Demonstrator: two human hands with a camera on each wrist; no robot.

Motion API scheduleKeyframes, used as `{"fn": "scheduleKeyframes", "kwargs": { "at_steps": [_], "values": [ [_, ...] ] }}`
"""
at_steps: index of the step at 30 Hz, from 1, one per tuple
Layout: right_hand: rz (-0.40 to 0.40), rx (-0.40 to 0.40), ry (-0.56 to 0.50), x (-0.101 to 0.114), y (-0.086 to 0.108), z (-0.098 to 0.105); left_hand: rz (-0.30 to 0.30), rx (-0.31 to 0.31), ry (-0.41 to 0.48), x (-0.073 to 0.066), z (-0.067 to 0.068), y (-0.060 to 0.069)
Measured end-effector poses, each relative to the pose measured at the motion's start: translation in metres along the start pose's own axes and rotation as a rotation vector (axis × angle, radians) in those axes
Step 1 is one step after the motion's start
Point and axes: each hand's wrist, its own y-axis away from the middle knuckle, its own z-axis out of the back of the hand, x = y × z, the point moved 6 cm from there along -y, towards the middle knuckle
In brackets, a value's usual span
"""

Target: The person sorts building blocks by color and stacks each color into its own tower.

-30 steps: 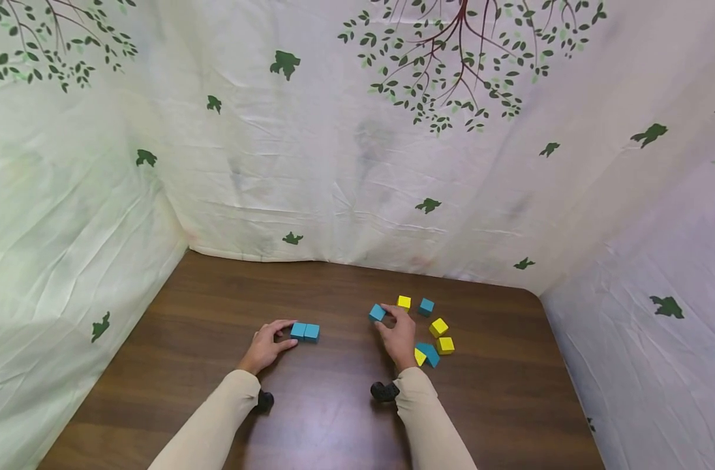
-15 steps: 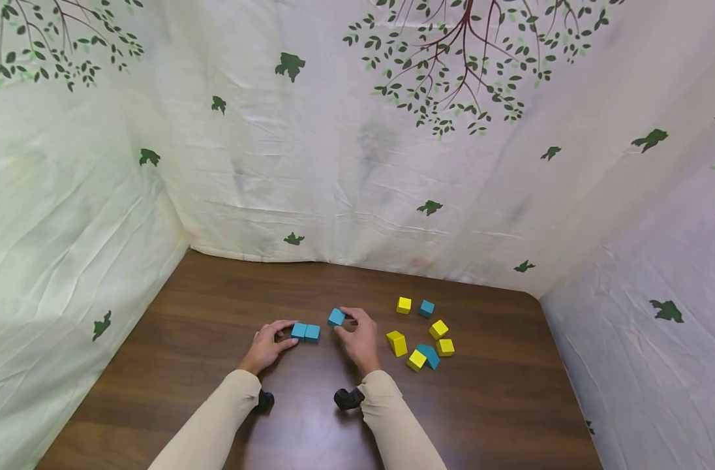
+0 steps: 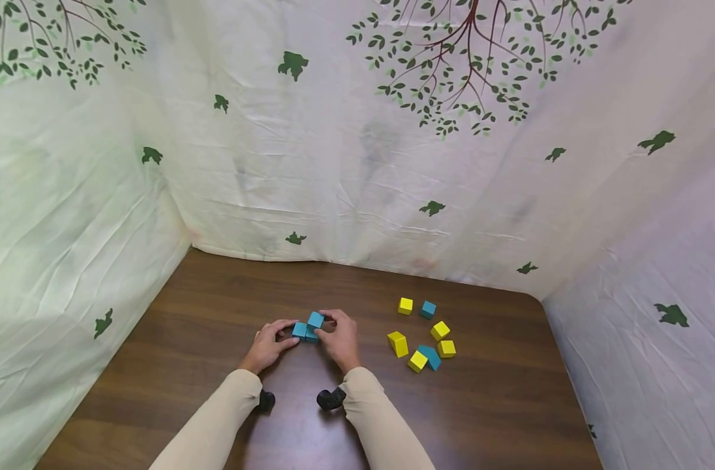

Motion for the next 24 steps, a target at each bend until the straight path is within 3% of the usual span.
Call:
{"fn": "scheduleKeyframes", "kwargs": {
  "at_steps": [9, 24],
  "values": [
    [0.04, 0.075, 0.053, 0.001, -0.004, -0.017, 0.018, -0.006, 0.002, -0.002, 0.001, 0.002],
    [0.081, 0.106, 0.071, 0.01, -0.006, -0.029, 0.02, 0.002, -0.006, -0.003, 0.002, 0.002]
  ]
}}
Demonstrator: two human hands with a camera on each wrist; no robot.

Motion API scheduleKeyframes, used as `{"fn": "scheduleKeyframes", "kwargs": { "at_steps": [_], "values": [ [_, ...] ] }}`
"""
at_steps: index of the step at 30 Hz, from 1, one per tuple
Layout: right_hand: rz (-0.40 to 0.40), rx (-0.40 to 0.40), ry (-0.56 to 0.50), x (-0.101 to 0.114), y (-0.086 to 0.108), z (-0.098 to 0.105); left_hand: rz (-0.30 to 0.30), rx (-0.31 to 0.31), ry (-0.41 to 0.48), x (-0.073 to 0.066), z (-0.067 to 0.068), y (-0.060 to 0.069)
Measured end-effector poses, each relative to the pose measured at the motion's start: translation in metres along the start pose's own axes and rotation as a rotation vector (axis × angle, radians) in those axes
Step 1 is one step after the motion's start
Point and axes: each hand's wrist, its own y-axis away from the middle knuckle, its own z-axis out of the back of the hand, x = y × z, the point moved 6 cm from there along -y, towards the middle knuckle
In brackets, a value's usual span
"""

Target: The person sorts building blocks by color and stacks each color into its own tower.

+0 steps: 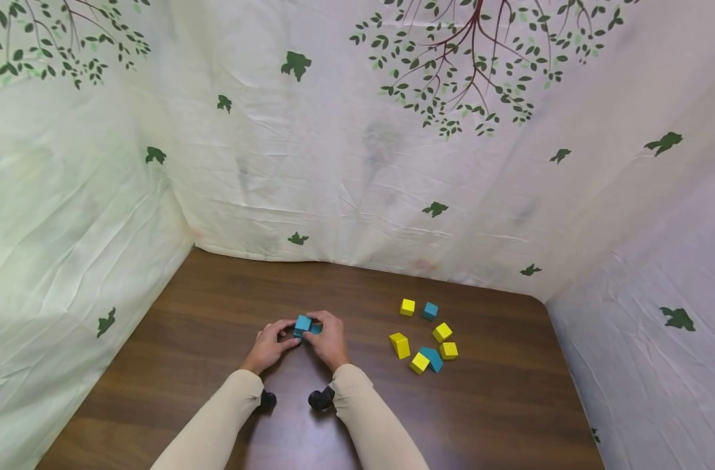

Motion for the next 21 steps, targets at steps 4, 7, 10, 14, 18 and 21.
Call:
{"fn": "scheduleKeyframes", "kwargs": {
  "at_steps": [4, 7, 10, 14, 18, 21],
  "values": [
    [-0.003, -0.004, 0.01, -0.0005, 0.0003, -0.0025, 0.001, -0.003, -0.004, 0.0009, -0.0009, -0.0007],
    [-0.011, -0.005, 0.002, -0.0007, 0.0008, -0.0033, -0.002, -0.006, -0.011, 0.001, -0.0008, -0.0004],
    [-0.036, -0.005, -0.027, -0.0017, 0.0014, -0.0034, -0.008, -0.007, -0.015, 0.0002, -0.0007, 0.0003],
    [-0.065, -0.003, -0.068, -0.0035, 0.0019, -0.004, -0.01, -0.007, -0.016, 0.0005, -0.0011, 0.0002],
    [-0.067, -0.001, -0.061, -0.0039, 0.0026, -0.0045, -0.005, -0.007, -0.014, 0.0017, -0.0012, 0.0],
    [-0.063, 0.0, -0.052, -0.0041, 0.0031, -0.0048, 0.0, -0.006, -0.012, 0.002, -0.0012, 0.0001]
  ]
}}
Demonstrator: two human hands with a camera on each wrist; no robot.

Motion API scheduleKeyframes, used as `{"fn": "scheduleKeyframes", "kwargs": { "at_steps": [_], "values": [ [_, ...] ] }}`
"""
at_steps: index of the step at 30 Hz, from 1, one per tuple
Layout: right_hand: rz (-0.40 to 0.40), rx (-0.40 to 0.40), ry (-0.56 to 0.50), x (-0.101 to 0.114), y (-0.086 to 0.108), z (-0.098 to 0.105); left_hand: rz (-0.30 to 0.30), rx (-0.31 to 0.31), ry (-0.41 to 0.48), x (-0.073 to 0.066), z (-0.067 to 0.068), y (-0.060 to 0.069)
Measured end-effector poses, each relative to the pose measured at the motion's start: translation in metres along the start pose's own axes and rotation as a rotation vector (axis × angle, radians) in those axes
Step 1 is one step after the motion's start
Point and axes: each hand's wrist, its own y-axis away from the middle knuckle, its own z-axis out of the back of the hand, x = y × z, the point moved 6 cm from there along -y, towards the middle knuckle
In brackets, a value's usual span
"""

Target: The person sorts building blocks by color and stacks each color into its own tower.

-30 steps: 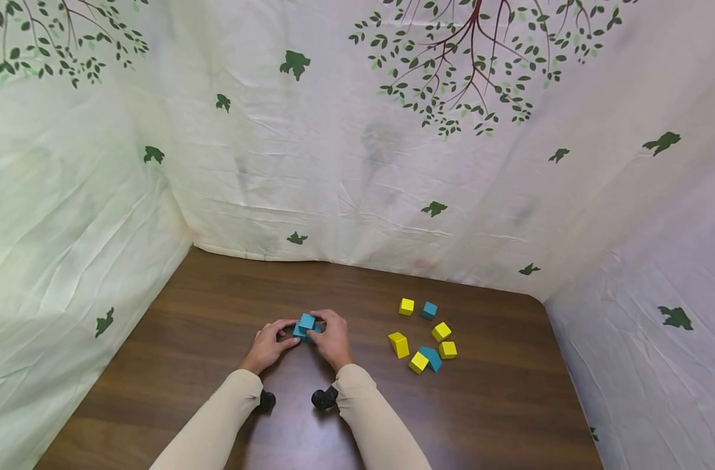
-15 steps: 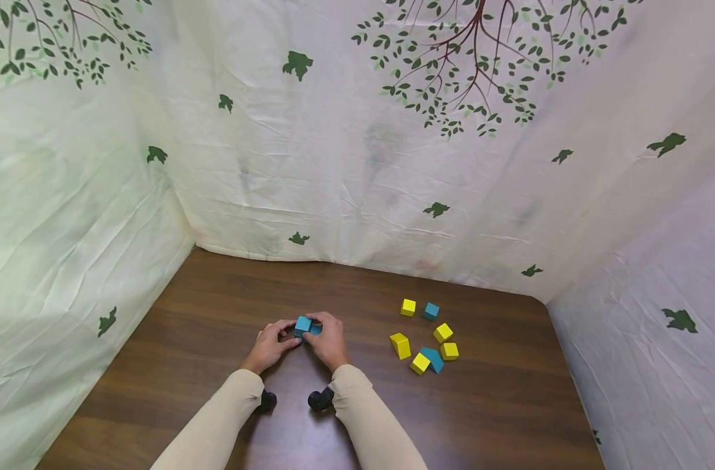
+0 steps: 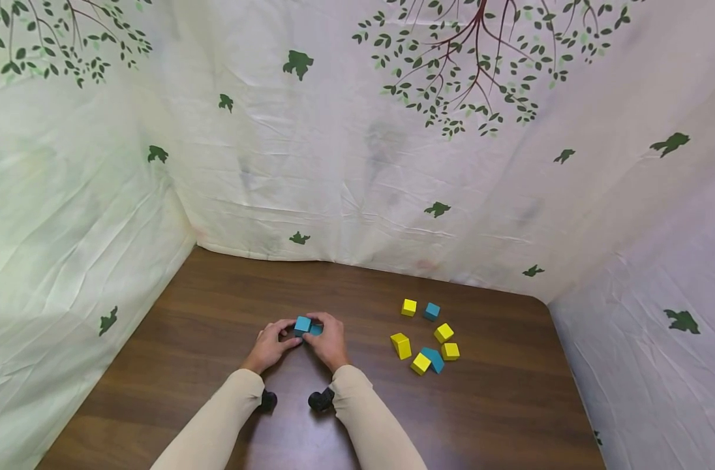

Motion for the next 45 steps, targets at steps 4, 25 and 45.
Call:
{"fn": "scheduleKeyframes", "kwargs": {
  "at_steps": [4, 25, 45],
  "values": [
    [-0.001, -0.004, 0.003, -0.001, 0.001, 0.0, -0.001, 0.002, -0.001, 0.0, -0.001, 0.0],
    [-0.055, -0.134, -0.041, -0.038, 0.01, 0.092, 0.001, 0.007, -0.007, 0.0, 0.0, 0.0],
    [-0.308, -0.293, 0.039, -0.126, 0.008, 0.223, 0.018, 0.016, 0.001, -0.001, 0.0, 0.001]
  ]
}}
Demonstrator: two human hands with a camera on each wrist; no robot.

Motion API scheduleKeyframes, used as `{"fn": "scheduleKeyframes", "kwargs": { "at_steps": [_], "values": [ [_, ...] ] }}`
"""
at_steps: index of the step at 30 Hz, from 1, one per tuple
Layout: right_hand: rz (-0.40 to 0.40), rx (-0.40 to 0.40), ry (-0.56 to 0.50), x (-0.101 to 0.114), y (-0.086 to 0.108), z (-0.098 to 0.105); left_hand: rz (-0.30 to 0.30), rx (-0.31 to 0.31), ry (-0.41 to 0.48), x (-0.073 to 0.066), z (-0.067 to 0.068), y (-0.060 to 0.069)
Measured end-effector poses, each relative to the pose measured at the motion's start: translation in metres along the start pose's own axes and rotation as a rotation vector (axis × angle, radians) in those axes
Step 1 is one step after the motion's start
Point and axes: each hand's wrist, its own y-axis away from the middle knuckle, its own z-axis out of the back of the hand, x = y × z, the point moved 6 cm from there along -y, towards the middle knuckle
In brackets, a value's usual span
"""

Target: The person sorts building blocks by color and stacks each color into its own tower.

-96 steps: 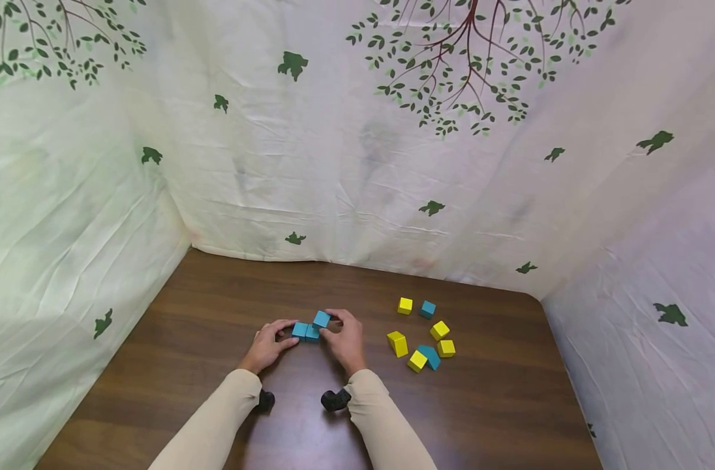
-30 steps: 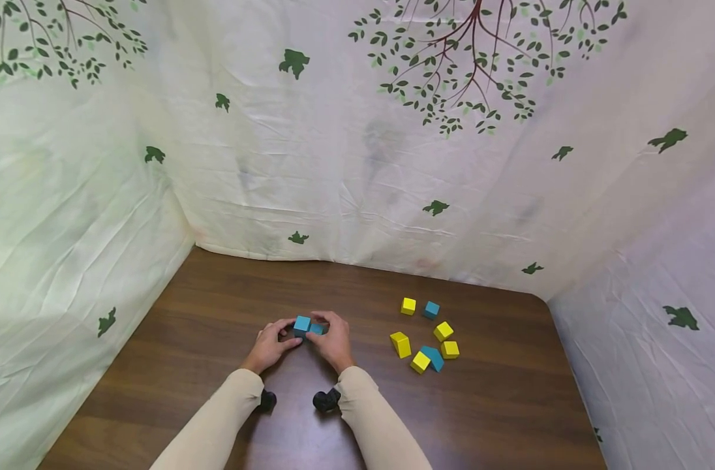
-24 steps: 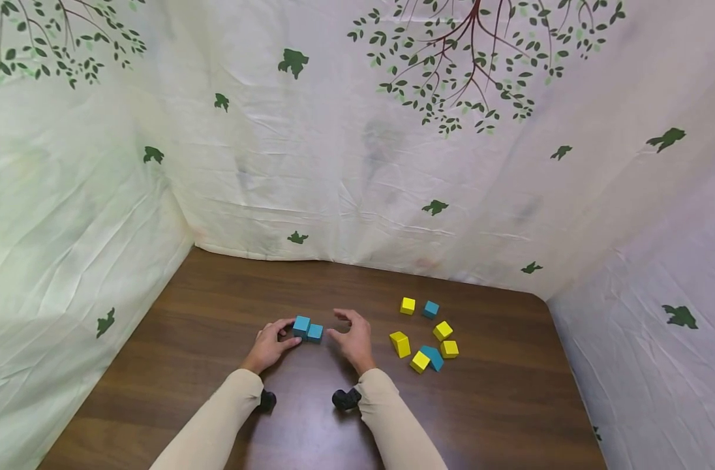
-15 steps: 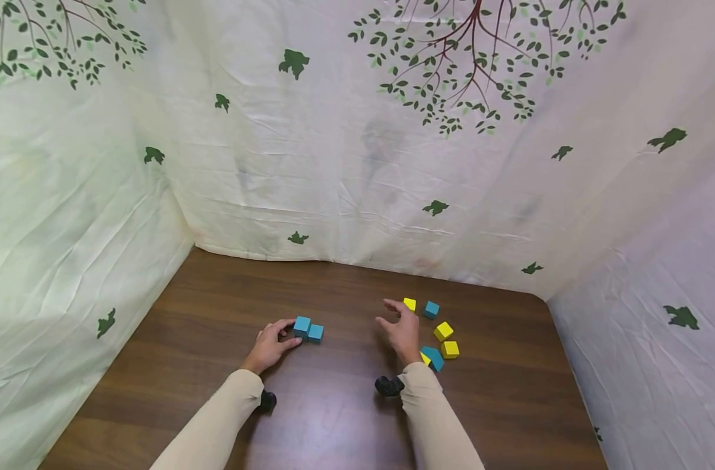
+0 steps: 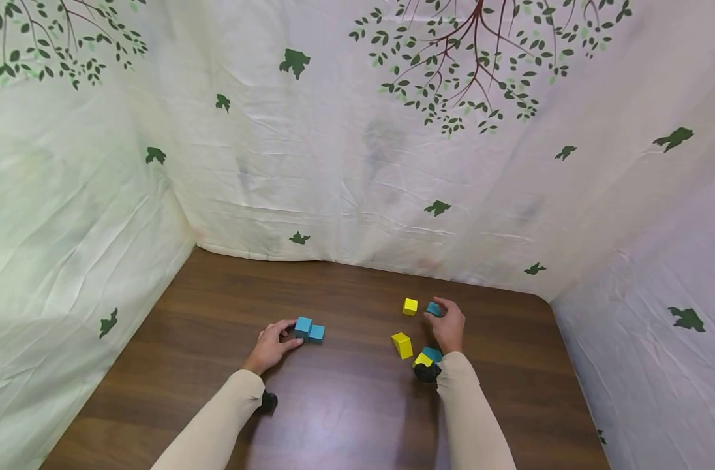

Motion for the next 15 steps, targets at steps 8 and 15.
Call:
{"fn": "scheduleKeyframes", "kwargs": {
  "at_steps": [8, 15],
  "values": [
    [-0.053, 0.029, 0.118, -0.01, -0.011, 0.004, -0.017, -0.013, -0.006, 0.0, 0.001, 0.0],
    [-0.072, 0.034, 0.155, -0.018, -0.017, -0.003, -0.013, -0.016, -0.007, 0.0, 0.001, 0.001]
  ]
}}
